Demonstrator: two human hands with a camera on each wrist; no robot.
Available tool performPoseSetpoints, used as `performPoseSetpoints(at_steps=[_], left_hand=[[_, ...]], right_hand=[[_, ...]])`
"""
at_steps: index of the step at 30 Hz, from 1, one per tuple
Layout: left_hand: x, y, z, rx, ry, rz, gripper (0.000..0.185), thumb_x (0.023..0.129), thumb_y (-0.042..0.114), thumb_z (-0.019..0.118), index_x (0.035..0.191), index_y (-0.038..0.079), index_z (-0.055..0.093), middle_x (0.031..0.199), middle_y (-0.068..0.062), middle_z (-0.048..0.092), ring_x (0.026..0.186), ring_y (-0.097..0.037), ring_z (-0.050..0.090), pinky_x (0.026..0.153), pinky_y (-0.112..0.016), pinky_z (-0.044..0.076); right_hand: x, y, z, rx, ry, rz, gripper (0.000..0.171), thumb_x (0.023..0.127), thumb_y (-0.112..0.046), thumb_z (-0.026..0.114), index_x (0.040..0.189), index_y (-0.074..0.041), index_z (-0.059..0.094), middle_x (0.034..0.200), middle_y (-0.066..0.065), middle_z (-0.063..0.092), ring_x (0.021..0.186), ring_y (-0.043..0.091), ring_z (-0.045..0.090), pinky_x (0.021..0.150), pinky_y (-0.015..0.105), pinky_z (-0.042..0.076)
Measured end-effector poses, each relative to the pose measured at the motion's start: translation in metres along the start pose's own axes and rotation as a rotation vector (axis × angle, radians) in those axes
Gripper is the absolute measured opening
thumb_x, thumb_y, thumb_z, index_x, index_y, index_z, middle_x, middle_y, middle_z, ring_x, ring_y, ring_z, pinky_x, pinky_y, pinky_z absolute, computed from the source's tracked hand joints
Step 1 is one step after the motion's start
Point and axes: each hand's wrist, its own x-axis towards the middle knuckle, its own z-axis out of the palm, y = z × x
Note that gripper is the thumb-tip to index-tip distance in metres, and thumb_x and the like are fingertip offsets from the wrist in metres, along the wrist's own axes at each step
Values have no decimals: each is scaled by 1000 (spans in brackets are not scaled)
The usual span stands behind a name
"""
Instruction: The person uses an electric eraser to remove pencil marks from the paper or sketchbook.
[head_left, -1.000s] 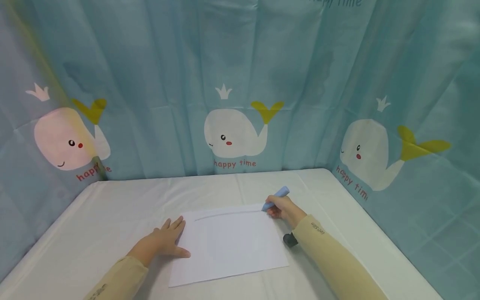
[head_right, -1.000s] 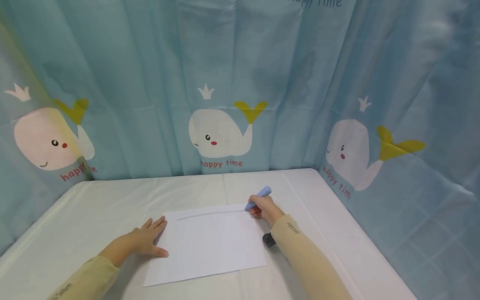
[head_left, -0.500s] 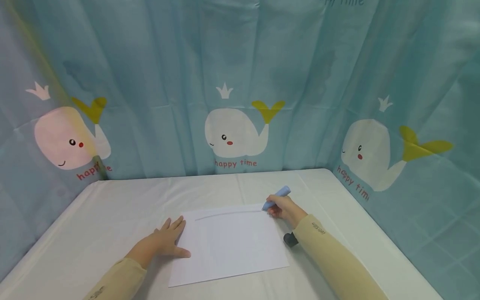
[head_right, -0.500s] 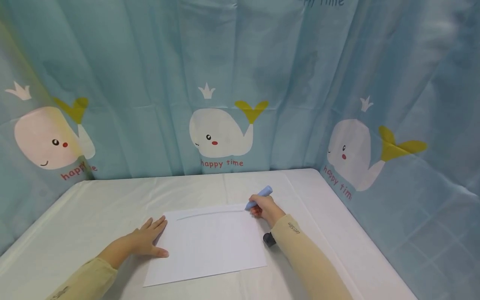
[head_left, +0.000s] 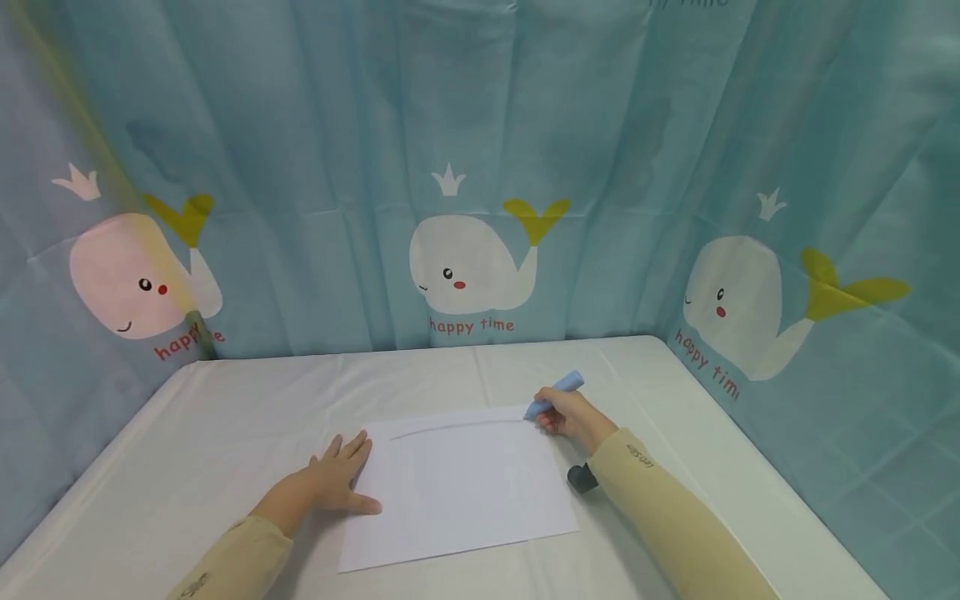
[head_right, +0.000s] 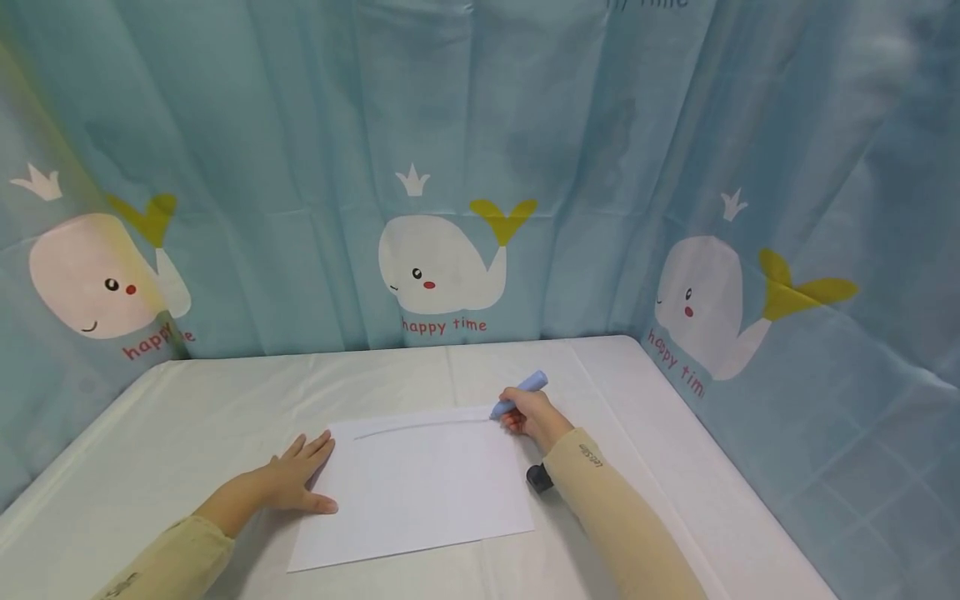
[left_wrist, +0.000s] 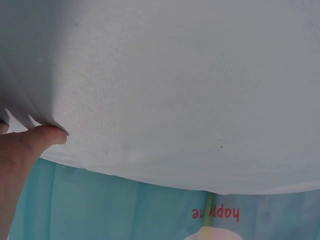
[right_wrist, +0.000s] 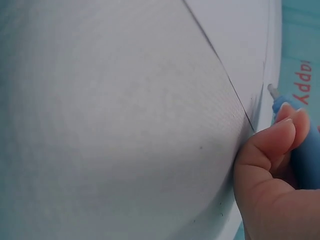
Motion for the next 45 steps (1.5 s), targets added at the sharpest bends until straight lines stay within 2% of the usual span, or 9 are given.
performPoseSetpoints(at_steps=[7,19,26,36,41,45], left_hand=[[2,1,-1,16,-11,-11,113,71,56,78,146,-11,26,155,-31,15,137,-60,5,99,-78,10],[1,3,0,17,-15,-18,113,72,55,79,147,-11,27,155,-31,15,137,-60,5,100,-77,10],[1,1,2,16,-11,-22,113,71,55,79,147,-10,26,155,-31,15,138,-59,5,101,-76,10],[4,-1,3,27,-7,-24,112,72,53,79,147,-10,26,155,-31,15,138,-59,5,101,-77,10],[3,0,3,25,-8,-16,112,72,53,79,147,-10,25,155,-31,15,138,-59,5,100,-77,10],[3,1,2,17,-9,-19,113,72,54,79,147,-10,25,155,-31,15,138,-59,5,101,-76,10]], right_hand=[[0,-1,3,-76,12,-4,12,87,-10,61,86,2,59,56,5,56,45,8,51,46,18,44],[0,0,3,-82,-5,2,13,89,-11,62,86,2,58,56,5,56,46,8,52,47,18,45],[-1,-1,3,-27,5,17,17,87,-12,57,91,4,57,60,7,58,48,10,53,49,20,46],[3,2,4,-2,57,17,16,84,-10,58,89,5,57,56,7,58,45,9,52,46,19,44],[0,0,6,-75,39,-2,14,84,-10,59,86,4,58,55,6,57,44,9,52,46,19,44],[1,0,6,-80,40,-8,13,85,-10,60,88,3,58,56,5,57,45,9,53,47,19,45]])
